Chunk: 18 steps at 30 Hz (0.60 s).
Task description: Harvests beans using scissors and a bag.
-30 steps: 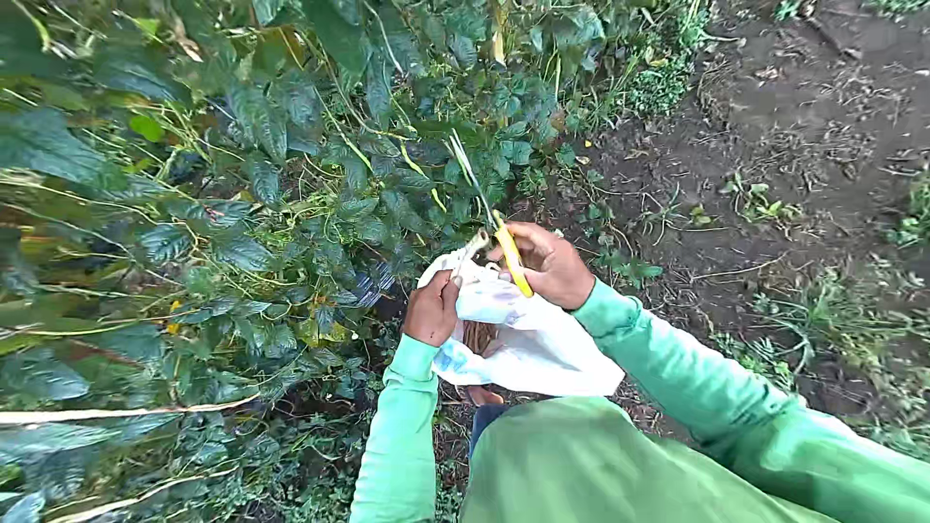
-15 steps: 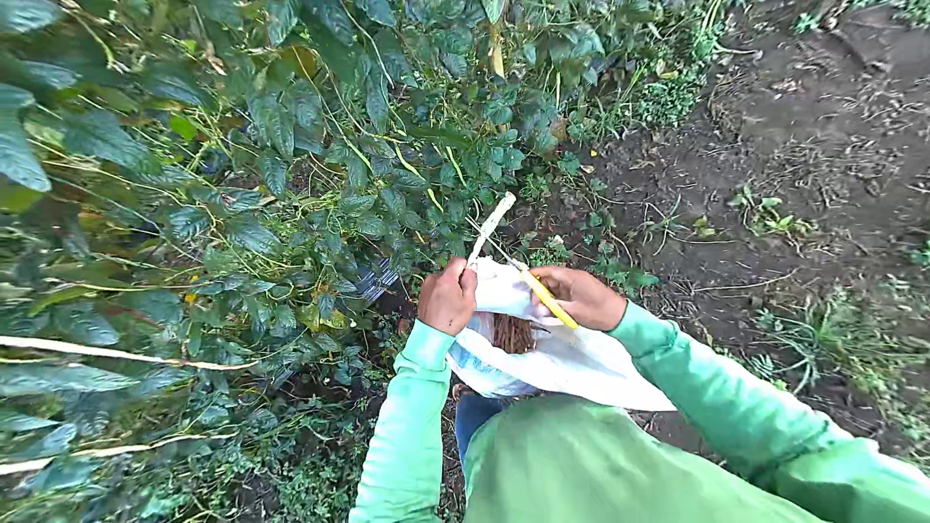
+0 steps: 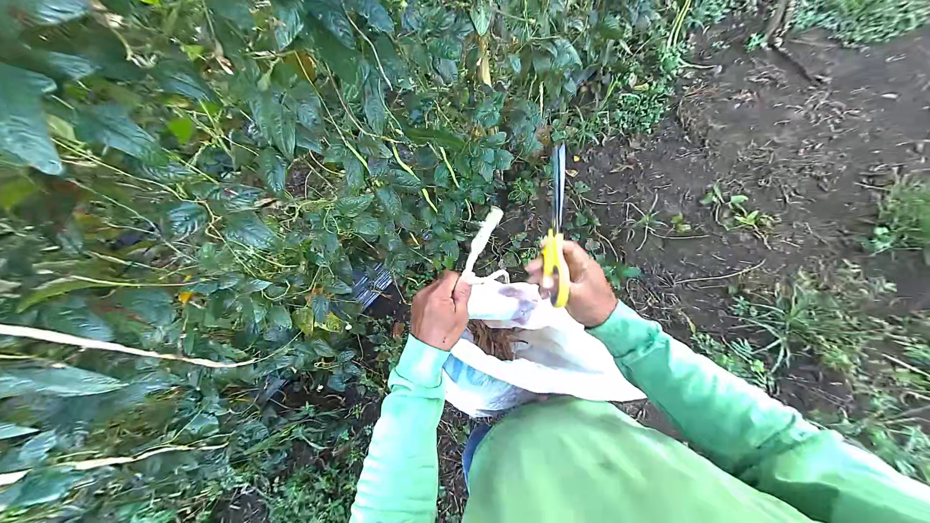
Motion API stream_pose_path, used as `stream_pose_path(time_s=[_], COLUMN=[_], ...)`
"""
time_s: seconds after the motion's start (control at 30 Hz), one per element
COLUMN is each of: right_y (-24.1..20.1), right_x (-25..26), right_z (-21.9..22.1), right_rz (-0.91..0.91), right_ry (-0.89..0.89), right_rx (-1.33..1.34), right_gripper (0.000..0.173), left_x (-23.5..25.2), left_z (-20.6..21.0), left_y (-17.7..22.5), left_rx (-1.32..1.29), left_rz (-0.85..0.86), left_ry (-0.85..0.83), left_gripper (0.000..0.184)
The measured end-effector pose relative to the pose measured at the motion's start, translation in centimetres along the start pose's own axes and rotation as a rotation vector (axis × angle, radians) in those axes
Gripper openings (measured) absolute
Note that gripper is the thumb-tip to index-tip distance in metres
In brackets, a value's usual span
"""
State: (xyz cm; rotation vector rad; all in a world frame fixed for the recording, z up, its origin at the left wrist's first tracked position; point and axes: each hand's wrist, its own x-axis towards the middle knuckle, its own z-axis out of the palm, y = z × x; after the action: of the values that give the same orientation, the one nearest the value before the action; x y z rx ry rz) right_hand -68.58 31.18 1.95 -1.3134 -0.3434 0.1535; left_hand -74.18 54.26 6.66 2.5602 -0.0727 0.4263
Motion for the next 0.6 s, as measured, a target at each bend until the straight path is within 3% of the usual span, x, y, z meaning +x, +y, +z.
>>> stream_pose_path(time_s=[0.2,0.6], right_y=[-2.0,-1.6], right_x=[1.6,1.1], right_z=[6.9,8.5], right_rz=[-0.024,0.016], right_ry=[0.004,-0.056], right_rx=[0.117,0.098], right_gripper=[0.05,0.053], left_x=[-3.0,-5.8], left_z=[-0.5,-0.5], left_y=[-0.2,-0.9], left_rx=[-0.005,0.049], left_rz=[0.087,0.089], left_ry=[-0.043,-0.066], left_gripper=[0.044,0.046])
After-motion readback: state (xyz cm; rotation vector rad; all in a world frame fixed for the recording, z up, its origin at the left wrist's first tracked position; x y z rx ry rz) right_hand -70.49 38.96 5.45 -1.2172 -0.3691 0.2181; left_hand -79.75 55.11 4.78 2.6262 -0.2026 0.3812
